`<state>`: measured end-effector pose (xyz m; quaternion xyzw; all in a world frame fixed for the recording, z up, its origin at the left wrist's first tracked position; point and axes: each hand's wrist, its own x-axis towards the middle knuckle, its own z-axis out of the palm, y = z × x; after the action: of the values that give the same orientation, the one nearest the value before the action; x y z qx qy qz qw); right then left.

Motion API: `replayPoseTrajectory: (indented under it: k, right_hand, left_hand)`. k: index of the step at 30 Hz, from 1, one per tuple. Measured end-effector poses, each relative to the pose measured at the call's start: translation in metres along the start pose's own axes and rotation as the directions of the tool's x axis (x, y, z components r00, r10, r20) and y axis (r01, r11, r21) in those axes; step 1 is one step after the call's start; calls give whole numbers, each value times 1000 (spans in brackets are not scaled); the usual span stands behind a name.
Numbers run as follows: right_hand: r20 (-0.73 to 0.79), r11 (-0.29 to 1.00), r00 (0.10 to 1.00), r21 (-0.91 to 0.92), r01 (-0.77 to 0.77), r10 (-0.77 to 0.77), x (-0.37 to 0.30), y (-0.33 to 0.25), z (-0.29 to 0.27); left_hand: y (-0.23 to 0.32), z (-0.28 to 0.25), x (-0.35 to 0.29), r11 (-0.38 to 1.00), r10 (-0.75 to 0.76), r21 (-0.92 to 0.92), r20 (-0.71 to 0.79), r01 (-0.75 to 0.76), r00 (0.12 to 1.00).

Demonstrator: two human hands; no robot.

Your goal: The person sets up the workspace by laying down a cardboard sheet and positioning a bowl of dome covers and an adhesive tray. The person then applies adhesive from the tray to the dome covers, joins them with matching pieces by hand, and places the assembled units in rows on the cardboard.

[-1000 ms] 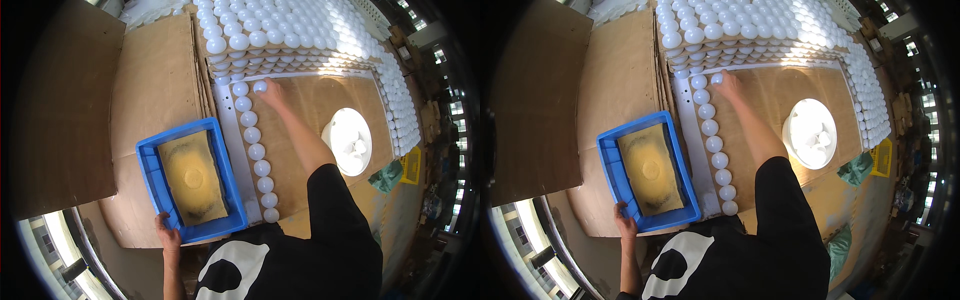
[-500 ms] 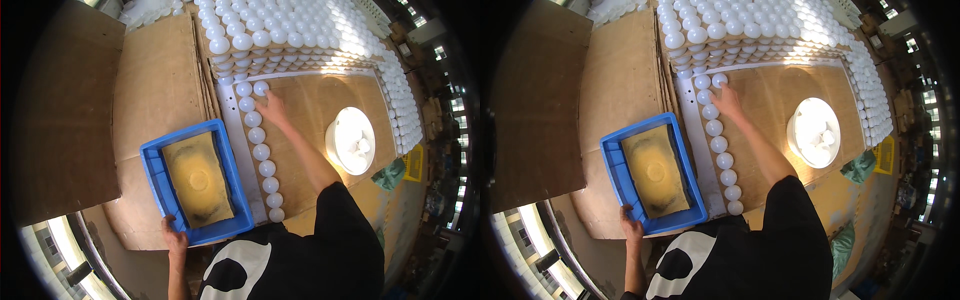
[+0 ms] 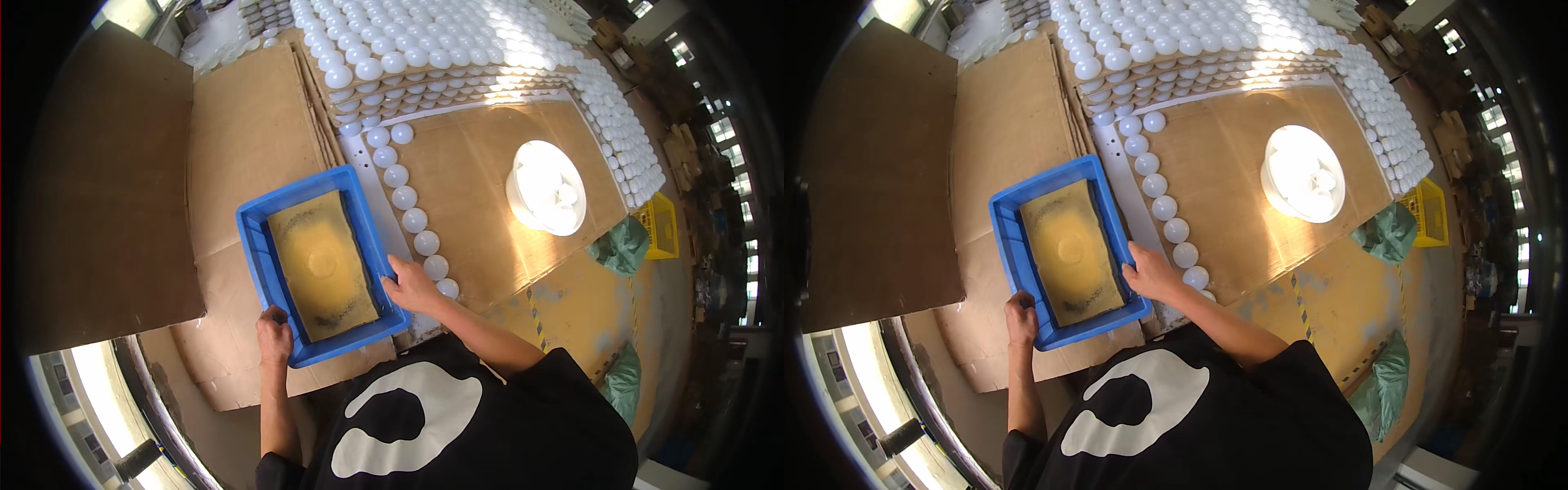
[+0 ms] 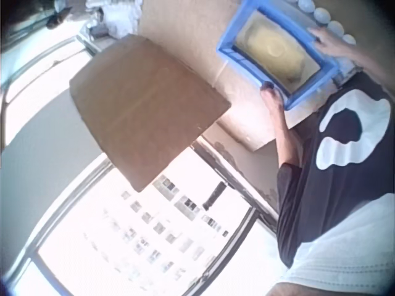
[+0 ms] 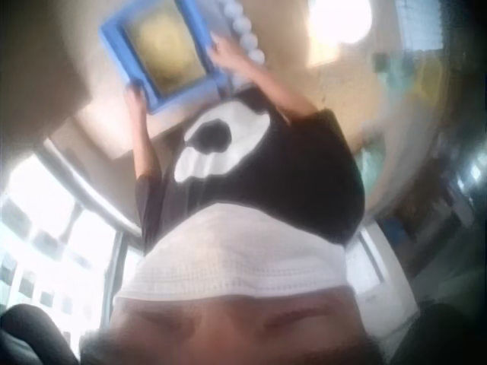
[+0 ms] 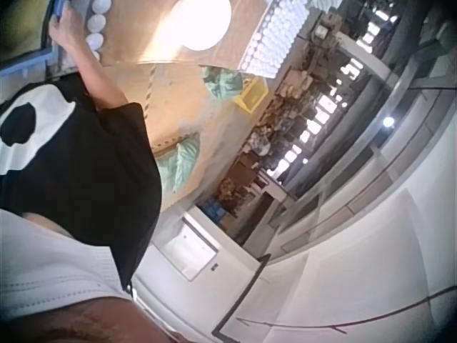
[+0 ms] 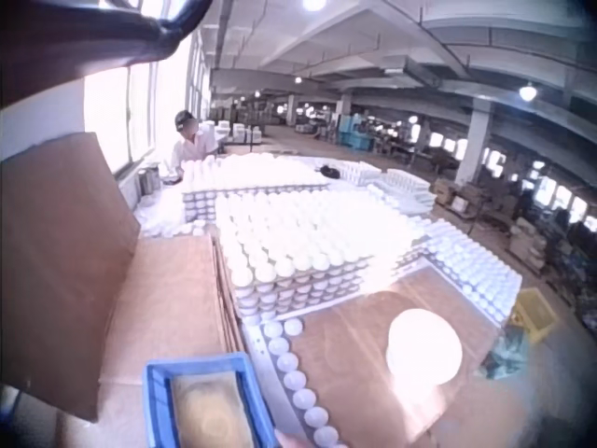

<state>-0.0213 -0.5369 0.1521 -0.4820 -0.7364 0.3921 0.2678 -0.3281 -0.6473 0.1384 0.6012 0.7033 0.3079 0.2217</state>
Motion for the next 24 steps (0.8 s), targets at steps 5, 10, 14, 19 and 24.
replayPoseTrajectory:
  k: [5, 10, 14, 19, 24]
  right_hand:
    - [72, 999, 997, 29, 18, -21, -9, 1, 1]
    - [20, 998, 998, 28, 57, -58, -35, 32, -42]
    - [12, 983, 993, 144, -115, 114, -55, 89, -123]
    - [-195, 986, 967, 70, -152, 163, -64, 169, -255]
    - [-437, 983, 891, -68, -170, 124, -28, 243, -376]
  left_hand:
    - [-1, 3, -22, 999, 32, 12, -109, -31, 993]
    - [28, 3, -55, 996, -86, -19, -353, 85, 932]
    - [54, 16, -93, 996, -11, -80, -565, -42, 825]
    - [132, 91, -119, 987, 5, -133, -513, -85, 858]
    - [220, 188, -106, 949, 2, -288, -408, -130, 913]
